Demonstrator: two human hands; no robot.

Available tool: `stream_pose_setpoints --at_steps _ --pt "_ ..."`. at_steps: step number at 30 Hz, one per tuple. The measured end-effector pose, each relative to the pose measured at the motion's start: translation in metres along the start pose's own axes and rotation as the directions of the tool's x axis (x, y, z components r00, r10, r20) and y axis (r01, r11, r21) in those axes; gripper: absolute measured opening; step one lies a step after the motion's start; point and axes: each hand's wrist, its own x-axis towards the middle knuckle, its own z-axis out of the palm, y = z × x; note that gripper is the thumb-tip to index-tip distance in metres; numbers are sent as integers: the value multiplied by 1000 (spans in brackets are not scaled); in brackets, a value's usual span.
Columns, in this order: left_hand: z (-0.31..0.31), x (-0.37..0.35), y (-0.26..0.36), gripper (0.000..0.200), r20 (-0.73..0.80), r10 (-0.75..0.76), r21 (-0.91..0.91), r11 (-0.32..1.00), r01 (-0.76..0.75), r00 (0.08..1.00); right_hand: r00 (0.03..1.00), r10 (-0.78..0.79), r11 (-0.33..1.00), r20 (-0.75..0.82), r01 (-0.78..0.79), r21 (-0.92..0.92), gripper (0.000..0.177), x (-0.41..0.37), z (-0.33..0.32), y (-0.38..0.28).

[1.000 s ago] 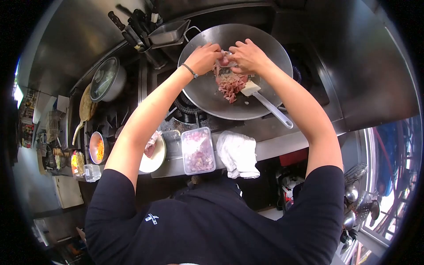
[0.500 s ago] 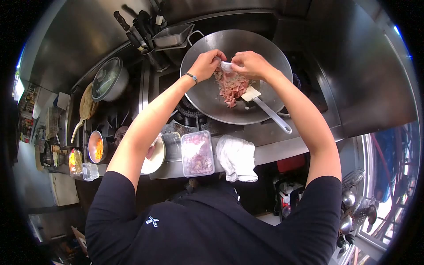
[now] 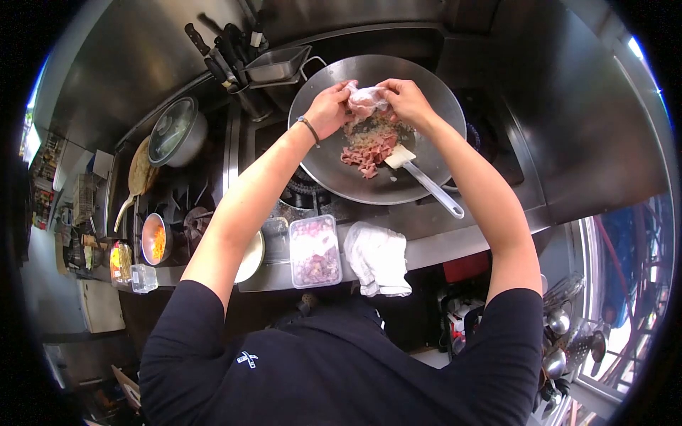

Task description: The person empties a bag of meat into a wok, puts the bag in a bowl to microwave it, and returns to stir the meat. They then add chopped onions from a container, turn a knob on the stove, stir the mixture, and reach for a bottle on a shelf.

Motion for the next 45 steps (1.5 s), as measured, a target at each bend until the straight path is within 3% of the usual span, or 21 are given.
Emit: stream_pose_setpoints --at_steps 2,3,5,8,12,14,17,21,23,24,26,30,32,34,35,36,37,40,42,44,45 --pt "-8 13 -8 23 64 50 293 954 -67 997 996 78 992 -32 -74 103 17 3 0 4" --pt "-5 12 -9 23 65 47 293 954 -64 997 996 81 992 -34 -77 105 17 3 -1 4" --pt "0 9 -11 24 109 200 559 798 -226 974 987 156 916 -38 -131 380 17 3 -4 3" --pt "-6 23 -20 22 22 251 684 702 -197 968 990 141 854 0 -122 506 17 7 -8 8" --pt "6 25 -25 22 -141 164 570 820 -56 976 989 128 889 -77 -80 450 18 8 -10 3" --pt "9 26 -27 22 -177 107 205 976 -70 978 992 126 939 11 -123 322 17 6 -11 4" --pt "15 25 -22 22 -149 46 1 999 -46 988 982 141 895 124 -180 408 19 8 -16 18" --pt "15 12 -10 20 -11 -38 41 998 38 999 985 165 955 57 -174 241 20 7 -17 15" --pt "5 22 -16 20 193 -4 207 978 -37 981 972 233 967 17 -233 103 27 4 -15 7" --pt "9 21 -17 20 194 -7 205 978 -34 981 972 236 966 15 -237 103 27 4 -14 5" --pt "17 19 -18 22 37 105 448 887 -110 994 956 292 949 9 -291 125 31 4 -10 3" --pt "-1 31 -21 23 158 170 535 813 -229 973 945 315 932 90 -326 159 33 12 -26 6" --pt "-6 30 -17 24 155 117 575 797 -186 981 902 254 901 350 -352 253 32 15 -37 8" --pt "-6 26 -12 26 161 119 616 764 -194 980 905 263 916 334 -343 209 27 7 -34 -3" --pt "-6 24 -10 28 168 138 642 736 -215 976 934 192 970 301 -228 88 27 0 -29 -14" --pt "-9 25 -8 28 167 136 641 738 -212 977 954 113 994 277 -107 -37 31 -5 -25 -21" --pt "-12 27 -5 29 168 110 649 735 -194 980 963 90 996 253 -88 -20 44 -2 -24 -15" --pt "0 22 -7 31 101 110 567 811 -148 989 972 97 994 216 -83 -73 37 10 -25 -2" --pt "5 19 -6 34 -64 117 494 867 -70 991 971 137 987 196 -117 -108 39 15 -26 5" --pt "2 19 -5 35 -59 80 495 868 -40 995 968 175 978 179 -151 -142 41 21 -24 12" --pt "-2 22 -7 38 -52 42 498 867 -11 998 985 162 956 61 -141 -259 43 24 -21 17"
